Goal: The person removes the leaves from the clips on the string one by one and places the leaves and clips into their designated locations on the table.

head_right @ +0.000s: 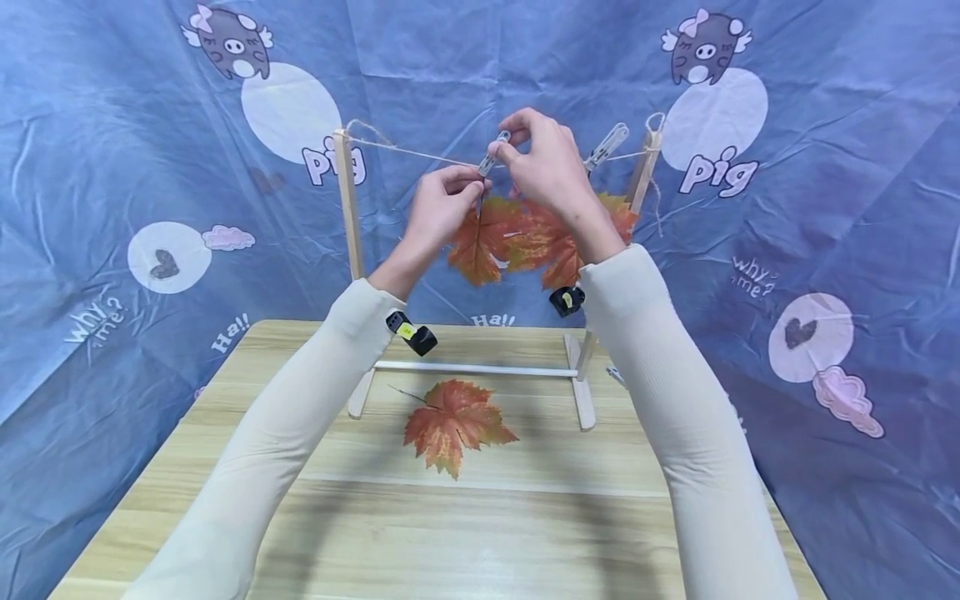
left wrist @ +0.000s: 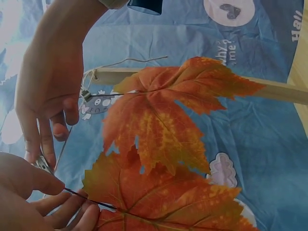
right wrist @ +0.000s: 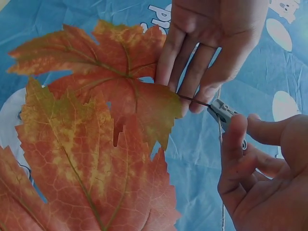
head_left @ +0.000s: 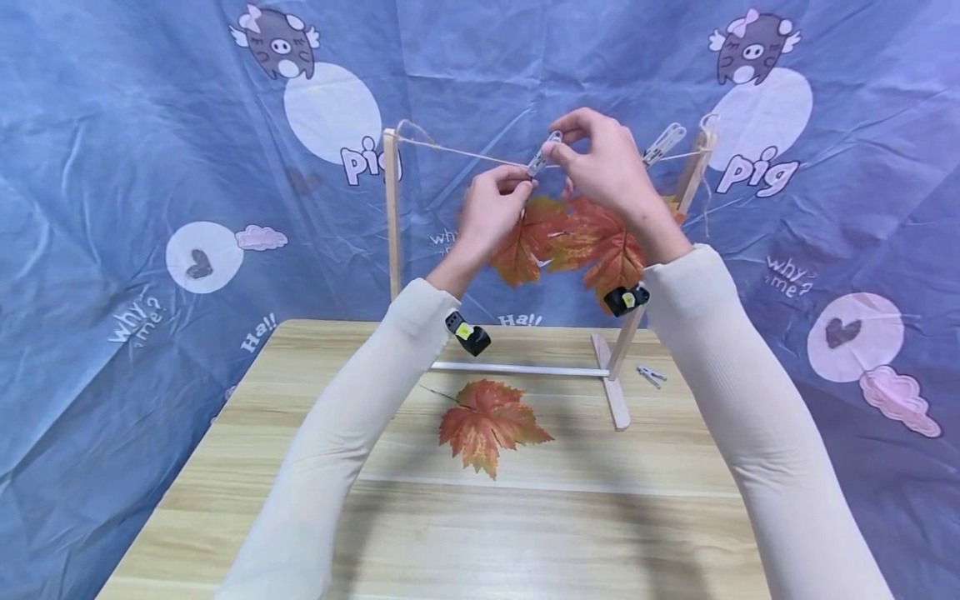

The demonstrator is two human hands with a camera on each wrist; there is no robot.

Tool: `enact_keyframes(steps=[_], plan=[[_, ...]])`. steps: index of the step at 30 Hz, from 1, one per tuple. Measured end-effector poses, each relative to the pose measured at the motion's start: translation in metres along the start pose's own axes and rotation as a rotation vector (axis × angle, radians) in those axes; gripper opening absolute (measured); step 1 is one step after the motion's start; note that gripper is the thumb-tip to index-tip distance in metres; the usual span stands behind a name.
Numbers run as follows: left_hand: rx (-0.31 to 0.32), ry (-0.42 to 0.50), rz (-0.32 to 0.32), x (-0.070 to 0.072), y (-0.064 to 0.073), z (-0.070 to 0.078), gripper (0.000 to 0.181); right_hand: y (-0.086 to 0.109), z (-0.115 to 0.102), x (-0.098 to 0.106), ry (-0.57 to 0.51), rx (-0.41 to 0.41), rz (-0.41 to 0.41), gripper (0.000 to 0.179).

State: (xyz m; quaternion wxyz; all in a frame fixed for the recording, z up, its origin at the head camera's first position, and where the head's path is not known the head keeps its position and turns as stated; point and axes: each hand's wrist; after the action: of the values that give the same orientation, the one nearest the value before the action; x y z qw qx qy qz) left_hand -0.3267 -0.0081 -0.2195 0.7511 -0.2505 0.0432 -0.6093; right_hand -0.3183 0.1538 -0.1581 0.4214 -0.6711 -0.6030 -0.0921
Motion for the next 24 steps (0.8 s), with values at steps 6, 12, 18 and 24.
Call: enact_keyframes(steps=[6, 12, 18, 24], plan=[[-0.013, 0.027, 0.004, -0.0017, -0.002, -0.0024, 0.02, -0.0009, 0.0006, -0.0015, -0.033, 0.002, 0.021, 0.043], [-0.027, 0.08, 0.013, -0.0008, -0.0034, -0.0025, 0.016, -0.0043, 0.0003, -0.0021, -0.044, 0.01, 0.044, 0.039], [-0.022, 0.074, 0.012, 0.0004, -0.0035, -0.0026, 0.017, -0.0065, -0.0004, -0.0031, -0.037, 0.013, 0.056, 0.037], [-0.017, 0.063, 0.009, 0.0003, -0.0025, -0.0032, 0.017, -0.0054, -0.0002, -0.0024, -0.05, 0.026, 0.079, 0.033]])
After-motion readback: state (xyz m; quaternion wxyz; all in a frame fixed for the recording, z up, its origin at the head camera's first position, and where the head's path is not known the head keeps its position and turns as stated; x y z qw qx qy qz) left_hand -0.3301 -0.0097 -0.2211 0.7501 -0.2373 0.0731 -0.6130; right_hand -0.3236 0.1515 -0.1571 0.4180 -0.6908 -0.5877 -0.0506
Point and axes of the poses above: each hand's wrist, its own y-axis away from the middle knuckle, its own x-axis out of the back of the hand, z = x × y, and after that the axes turned 7 degrees about z, right-handed
